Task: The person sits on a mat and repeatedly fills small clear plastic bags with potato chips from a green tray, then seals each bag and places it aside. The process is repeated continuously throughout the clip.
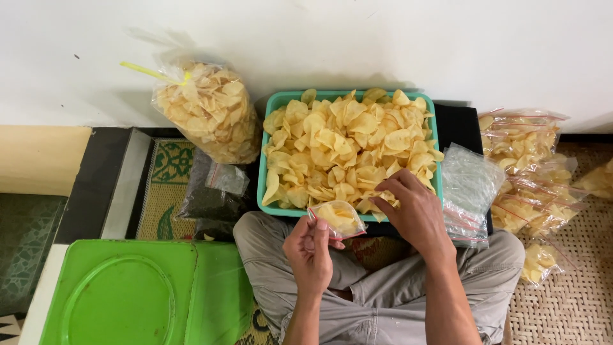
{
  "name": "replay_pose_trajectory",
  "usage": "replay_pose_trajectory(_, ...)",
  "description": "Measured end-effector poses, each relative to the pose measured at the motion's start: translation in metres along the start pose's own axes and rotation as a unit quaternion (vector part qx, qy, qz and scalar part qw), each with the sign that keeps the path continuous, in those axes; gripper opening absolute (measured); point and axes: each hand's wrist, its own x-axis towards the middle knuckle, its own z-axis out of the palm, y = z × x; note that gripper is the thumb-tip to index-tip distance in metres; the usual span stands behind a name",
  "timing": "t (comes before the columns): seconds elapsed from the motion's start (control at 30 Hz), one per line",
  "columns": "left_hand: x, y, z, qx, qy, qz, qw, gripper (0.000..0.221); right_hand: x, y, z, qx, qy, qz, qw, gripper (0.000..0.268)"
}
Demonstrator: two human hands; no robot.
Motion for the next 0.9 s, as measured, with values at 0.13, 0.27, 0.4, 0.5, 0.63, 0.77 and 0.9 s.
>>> replay_pose_trajectory(0.13, 0.007, -0.004, 0.005, -0.022, -0.005, 0.001, 1.000, 0.033, -0.001, 0.004, -0.006, 0.008, -0.001, 0.007, 1.000, 0.019)
replay_pose_trajectory(0.27, 0.010, -0.002, 0.007, 0.022, -0.047, 0.002, 0.999, 0.030, -0.004, -0.008, -0.027, 0.104, 0.056, -0.001, 0.993, 0.014)
replay_pose_trajectory(0.4, 0.012, 0.009, 0.010, 0.053, -0.056, -0.020, 0.997, 0.030, -0.008, -0.036, -0.062, 0.198, 0.088, -0.021, 0.976, 0.008)
replay_pose_trajectory(0.5, 0.013, 0.014, 0.012, 0.073, -0.062, -0.027, 0.995, 0.033, -0.005, -0.047, -0.070, 0.229, 0.062, -0.121, 0.964, 0.013)
replay_pose_trajectory(0.63, 0.011, 0.021, 0.016, 0.104, -0.073, -0.010, 0.992, 0.032, 0.000, -0.051, -0.063, 0.089, -0.030, -0.134, 0.987, 0.009)
replay_pose_trajectory(0.77, 0.009, 0.023, 0.017, 0.146, -0.103, 0.032, 0.983, 0.031, 0.002, -0.049, -0.056, -0.003, -0.177, -0.098, 0.979, 0.017)
replay_pose_trajectory(0.9, 0.005, 0.021, 0.020, 0.124, -0.125, 0.027, 0.984, 0.030, 0.004, -0.045, -0.044, -0.037, -0.247, -0.076, 0.965, 0.018)
